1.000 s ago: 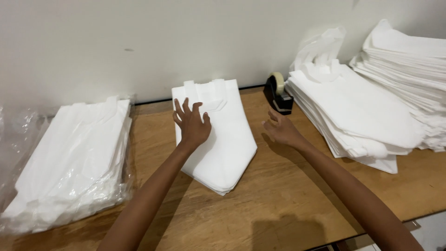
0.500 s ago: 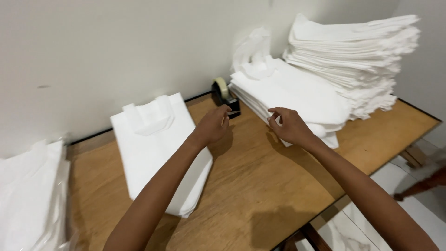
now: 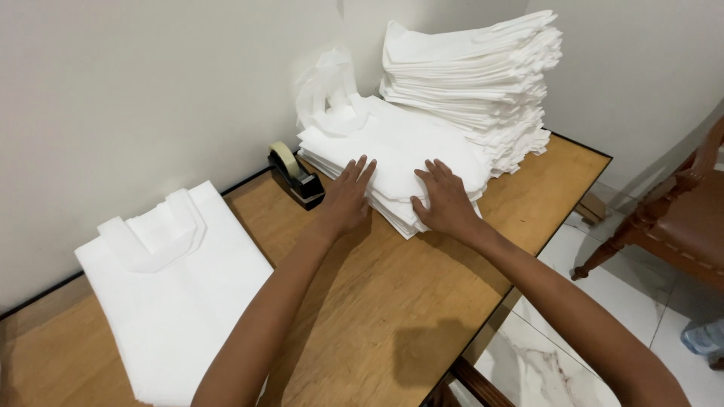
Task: Folding white bags and organizing them into stacks on a workbench
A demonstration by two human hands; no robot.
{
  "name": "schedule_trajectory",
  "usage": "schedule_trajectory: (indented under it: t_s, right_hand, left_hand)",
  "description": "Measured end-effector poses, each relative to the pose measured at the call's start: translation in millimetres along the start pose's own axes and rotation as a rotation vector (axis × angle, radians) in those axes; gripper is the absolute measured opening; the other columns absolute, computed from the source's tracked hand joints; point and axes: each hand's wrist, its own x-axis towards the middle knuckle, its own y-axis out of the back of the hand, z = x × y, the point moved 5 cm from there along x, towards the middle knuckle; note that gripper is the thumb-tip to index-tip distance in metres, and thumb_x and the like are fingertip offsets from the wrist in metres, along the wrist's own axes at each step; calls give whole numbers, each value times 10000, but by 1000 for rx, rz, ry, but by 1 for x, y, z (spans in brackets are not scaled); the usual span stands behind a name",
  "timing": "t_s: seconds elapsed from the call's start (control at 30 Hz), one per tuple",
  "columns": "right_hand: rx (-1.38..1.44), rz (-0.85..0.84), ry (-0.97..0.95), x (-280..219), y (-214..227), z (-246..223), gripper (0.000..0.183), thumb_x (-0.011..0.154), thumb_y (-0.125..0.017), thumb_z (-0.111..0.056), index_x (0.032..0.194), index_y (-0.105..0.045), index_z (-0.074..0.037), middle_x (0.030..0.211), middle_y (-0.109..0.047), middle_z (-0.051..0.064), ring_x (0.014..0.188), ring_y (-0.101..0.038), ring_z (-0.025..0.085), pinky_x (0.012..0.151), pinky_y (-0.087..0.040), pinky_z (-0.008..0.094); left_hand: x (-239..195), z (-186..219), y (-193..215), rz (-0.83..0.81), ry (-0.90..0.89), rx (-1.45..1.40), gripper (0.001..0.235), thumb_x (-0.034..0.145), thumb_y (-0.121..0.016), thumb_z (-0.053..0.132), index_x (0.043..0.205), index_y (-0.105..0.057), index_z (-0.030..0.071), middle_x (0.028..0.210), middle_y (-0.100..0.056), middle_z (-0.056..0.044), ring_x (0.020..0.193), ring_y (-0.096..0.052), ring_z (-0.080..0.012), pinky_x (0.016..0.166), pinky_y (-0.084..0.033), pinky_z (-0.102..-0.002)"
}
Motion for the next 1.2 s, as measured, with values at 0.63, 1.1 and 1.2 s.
schedule_trajectory:
  t_s: [0.63,1.1,1.2]
  right_hand:
    - [-268,-153,81,-19,0,-67,549,913,-552,-225,1440,-456,-110,1072,-601,134,973,-665,294,705,-604,433]
    - [69,-60,375,-56,-18,-215,639,906,-516,-15,1479,-272,132,1290,-426,311,1027,-615,389,652,-628,519]
    - [219,-143,478,-58,-27,-242,640,998,-478,-262,1498,-279,84,1330,-396,291,1065,-588,378,736,-604,526]
  left_hand:
    - [-19,-17,23,490,120,-461,239,914,-474,-3,1066,-639,80,1384,-450,-169,1364,-351,-426,1101,-345,-612]
    - [-105,-53,90,452,705,-1005,652,971,-402,106,1575,-164,40,1615,-221,-226,1486,-244,-379,1211,-197,-540]
    - [-142,-72,106,566,672,-962,639,941,-383,2,1554,-203,14,1587,-258,-278,1471,-240,-452,1201,-204,-575]
